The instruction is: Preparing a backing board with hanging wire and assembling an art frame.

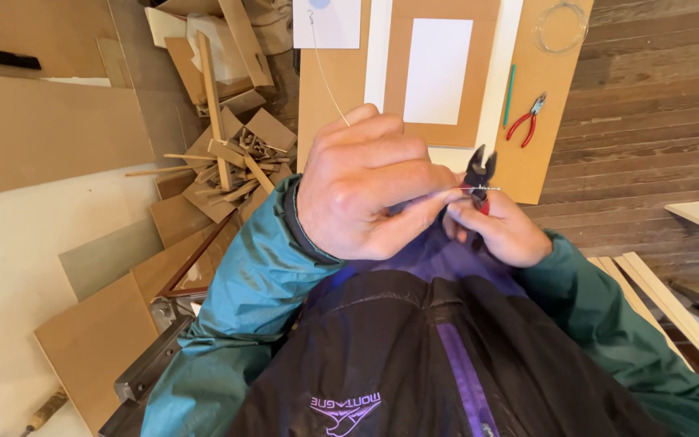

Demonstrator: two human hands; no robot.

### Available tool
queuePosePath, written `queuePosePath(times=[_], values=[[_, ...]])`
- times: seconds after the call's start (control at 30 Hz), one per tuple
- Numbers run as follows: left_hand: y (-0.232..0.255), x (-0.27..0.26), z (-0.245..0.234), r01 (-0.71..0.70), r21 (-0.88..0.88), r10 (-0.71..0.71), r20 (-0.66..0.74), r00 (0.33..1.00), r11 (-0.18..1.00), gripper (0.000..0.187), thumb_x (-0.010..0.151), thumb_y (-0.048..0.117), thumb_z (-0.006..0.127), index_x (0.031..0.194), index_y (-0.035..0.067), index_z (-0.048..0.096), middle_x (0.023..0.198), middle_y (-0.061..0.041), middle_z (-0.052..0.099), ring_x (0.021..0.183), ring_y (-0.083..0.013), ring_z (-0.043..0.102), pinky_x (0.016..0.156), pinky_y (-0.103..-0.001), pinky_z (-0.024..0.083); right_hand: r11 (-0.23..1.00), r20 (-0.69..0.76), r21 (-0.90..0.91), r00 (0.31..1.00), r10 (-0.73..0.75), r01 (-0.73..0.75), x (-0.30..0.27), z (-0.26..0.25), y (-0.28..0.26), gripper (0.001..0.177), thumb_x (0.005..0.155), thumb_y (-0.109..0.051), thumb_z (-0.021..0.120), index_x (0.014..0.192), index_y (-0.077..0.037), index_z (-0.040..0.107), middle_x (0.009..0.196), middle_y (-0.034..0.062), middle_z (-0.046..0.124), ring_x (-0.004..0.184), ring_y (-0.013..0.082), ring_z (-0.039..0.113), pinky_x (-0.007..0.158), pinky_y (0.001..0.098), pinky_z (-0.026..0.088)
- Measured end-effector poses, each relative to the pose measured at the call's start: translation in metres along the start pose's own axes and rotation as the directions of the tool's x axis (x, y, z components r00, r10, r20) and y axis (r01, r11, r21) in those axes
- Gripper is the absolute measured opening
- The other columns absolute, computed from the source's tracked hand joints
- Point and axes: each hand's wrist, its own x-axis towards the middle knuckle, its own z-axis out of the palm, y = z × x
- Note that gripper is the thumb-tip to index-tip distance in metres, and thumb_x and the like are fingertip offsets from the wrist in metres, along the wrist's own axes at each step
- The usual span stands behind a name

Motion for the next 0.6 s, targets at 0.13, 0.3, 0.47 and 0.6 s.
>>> queuePosePath(times=[0.13,0.3,0.47,0.6], values=[[0.006,0.002,0.004,0.000,0.000,0.000,-0.014,1.000,1.000,0.014,0.090,0.014,0.080,0.100,0.007,0.074,0.083,-0.003,0.061,0.078,-0.0240,0.056,0.067,-0.037,0.038,0.794,-0.066,-0.414,0.855,-0.514,0.446,-0.016,0.031,-0.062,0.021,0.107,-0.010,0.053,0.127,-0.002,0.050,0.108,0.0064,0.055,0.094,0.0171,0.056,0.085,0.0312,0.049],[0.011,0.003,0.006,0.012,-0.014,-0.012,-0.024,1.000,1.000,0.015,0.087,0.012,0.081,0.097,0.006,0.073,0.083,-0.003,0.061,0.078,-0.0241,0.057,0.067,-0.038,0.038,0.369,-0.162,-0.883,0.551,-0.819,0.289,-0.019,0.042,-0.083,0.019,0.113,-0.007,0.064,0.126,-0.002,0.050,0.121,0.0164,0.052,0.098,0.0242,0.056,0.085,0.0330,0.049],[0.014,0.002,0.006,0.021,-0.030,-0.022,-0.023,0.999,0.999,0.015,0.087,0.012,0.080,0.099,0.007,0.074,0.082,-0.003,0.061,0.076,-0.0231,0.056,0.066,-0.037,0.036,0.307,-0.145,-0.917,0.505,-0.851,0.255,-0.021,0.048,-0.089,0.022,0.108,-0.002,0.068,0.123,-0.003,0.053,0.120,0.0163,0.054,0.091,0.0248,0.056,0.081,0.0344,0.049],[0.012,-0.001,0.006,0.032,-0.042,-0.034,-0.036,0.999,0.999,0.014,0.090,0.012,0.079,0.102,0.008,0.074,0.084,-0.002,0.061,0.073,-0.0216,0.057,0.067,-0.037,0.038,0.274,-0.121,-0.926,0.485,-0.866,0.259,-0.020,0.045,-0.088,0.022,0.107,0.000,0.070,0.121,-0.003,0.053,0.116,0.0161,0.055,0.092,0.0269,0.058,0.080,0.0356,0.049]])
